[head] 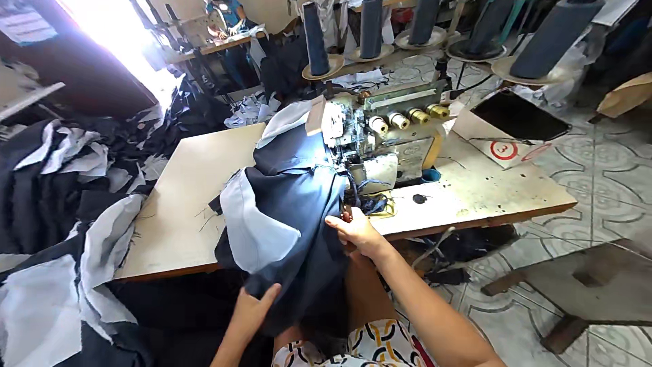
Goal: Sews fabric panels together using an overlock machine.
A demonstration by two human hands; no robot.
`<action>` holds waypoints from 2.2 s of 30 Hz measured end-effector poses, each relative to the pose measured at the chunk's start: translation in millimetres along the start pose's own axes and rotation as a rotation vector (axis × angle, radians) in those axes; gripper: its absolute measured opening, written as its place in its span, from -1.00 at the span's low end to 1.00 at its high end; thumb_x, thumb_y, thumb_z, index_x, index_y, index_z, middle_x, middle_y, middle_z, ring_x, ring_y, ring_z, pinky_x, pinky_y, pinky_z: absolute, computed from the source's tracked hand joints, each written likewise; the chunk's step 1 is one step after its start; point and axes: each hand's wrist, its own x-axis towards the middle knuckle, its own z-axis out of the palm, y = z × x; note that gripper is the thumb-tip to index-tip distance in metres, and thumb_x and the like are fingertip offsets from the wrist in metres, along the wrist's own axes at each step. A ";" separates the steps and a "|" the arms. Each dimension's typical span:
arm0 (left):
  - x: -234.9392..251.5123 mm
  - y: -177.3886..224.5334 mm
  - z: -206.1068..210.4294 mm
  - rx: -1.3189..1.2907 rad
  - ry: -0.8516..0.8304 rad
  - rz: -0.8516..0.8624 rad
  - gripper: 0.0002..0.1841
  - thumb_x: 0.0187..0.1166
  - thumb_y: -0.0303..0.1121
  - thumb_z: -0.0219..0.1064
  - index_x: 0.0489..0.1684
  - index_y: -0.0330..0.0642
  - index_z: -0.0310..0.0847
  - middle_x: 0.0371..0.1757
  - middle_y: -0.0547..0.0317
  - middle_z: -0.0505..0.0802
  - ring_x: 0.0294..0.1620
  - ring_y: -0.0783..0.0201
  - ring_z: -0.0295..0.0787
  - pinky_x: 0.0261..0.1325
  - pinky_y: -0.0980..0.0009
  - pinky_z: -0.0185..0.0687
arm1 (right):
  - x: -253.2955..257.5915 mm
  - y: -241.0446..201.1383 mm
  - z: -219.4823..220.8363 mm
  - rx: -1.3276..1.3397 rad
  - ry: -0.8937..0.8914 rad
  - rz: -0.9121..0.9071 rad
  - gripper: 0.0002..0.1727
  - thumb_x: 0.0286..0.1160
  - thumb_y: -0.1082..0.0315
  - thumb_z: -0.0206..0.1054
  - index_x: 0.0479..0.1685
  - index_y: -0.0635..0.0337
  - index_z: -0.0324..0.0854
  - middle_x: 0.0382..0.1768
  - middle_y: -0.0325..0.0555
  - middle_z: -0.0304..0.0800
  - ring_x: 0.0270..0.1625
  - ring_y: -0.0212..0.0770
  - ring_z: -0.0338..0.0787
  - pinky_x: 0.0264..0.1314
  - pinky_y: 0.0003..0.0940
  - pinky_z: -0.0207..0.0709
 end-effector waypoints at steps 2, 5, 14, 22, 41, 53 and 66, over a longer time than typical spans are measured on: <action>11.6 -34.5 8.9 0.010 -0.011 -0.095 -0.63 0.61 -0.29 0.32 0.16 -0.46 0.64 -0.03 0.02 0.87 -0.02 0.41 0.82 0.17 0.33 0.75 | -7.4 0.6 -0.7 0.005 0.004 0.022 -0.83 0.58 0.41 0.30 -0.41 0.06 0.52 -0.75 -0.48 0.43 -0.77 -0.59 0.32 -0.67 -0.66 0.30; 31.6 -51.4 12.6 -0.108 -0.002 -0.191 -0.60 0.74 -0.32 0.18 0.37 -0.47 0.52 0.28 -0.13 0.74 0.26 0.28 0.69 0.36 0.27 0.62 | -26.9 -3.5 -14.0 -0.006 0.062 0.035 -0.84 0.54 0.40 0.33 -0.41 0.02 0.51 -0.74 -0.49 0.45 -0.77 -0.59 0.34 -0.67 -0.66 0.30; 40.9 57.9 -55.1 -0.251 0.215 0.090 -0.72 0.75 -0.39 0.08 0.32 -0.25 0.42 -0.05 0.47 0.82 -0.03 0.60 0.79 0.13 0.47 0.78 | -45.7 28.8 5.0 0.072 -0.073 0.118 -0.78 0.43 0.37 0.42 -0.46 0.02 0.46 -0.76 -0.49 0.45 -0.76 -0.57 0.38 -0.65 -0.62 0.33; 30.3 42.7 -49.7 -0.114 0.081 0.265 -0.63 0.48 -0.40 0.42 0.22 -0.29 0.55 0.01 0.51 0.86 0.09 0.62 0.80 0.27 0.49 0.74 | -109.0 -14.2 -19.2 -0.017 0.078 -0.139 -0.88 0.25 0.35 0.53 -0.39 -0.10 0.70 -0.58 -0.56 0.69 -0.63 -0.67 0.54 -0.60 -0.71 0.44; 102.5 29.6 -28.2 -0.179 0.184 0.230 -0.55 0.57 -0.43 0.34 0.38 -0.41 0.39 0.17 0.30 0.80 0.22 0.53 0.76 0.34 0.45 0.72 | -94.4 35.1 -16.9 -0.166 0.217 -0.065 -0.80 0.54 0.24 0.33 -0.49 -0.09 0.61 -0.68 -0.63 0.50 -0.68 -0.71 0.45 -0.60 -0.73 0.40; 240.1 79.2 -13.1 0.318 0.041 0.230 -0.24 0.75 -0.08 0.24 0.77 -0.40 0.04 0.63 -0.41 0.48 0.65 -0.20 0.43 0.68 -0.20 0.28 | 8.2 5.2 -10.6 -0.120 0.379 -0.122 -0.63 0.66 0.40 0.22 -0.64 0.00 0.41 -0.83 -0.48 0.36 -0.82 -0.55 0.35 -0.72 -0.59 0.35; 65.7 151.3 119.4 0.736 -0.488 0.507 -0.33 0.58 0.13 0.35 0.50 -0.21 0.50 0.37 -0.20 0.67 0.23 -0.15 0.74 0.20 -0.11 0.69 | -79.0 56.3 25.1 0.024 0.379 -0.076 -0.82 0.59 0.34 0.14 -0.43 -0.05 0.49 -0.80 -0.55 0.39 -0.77 -0.55 0.40 -0.66 -0.57 0.40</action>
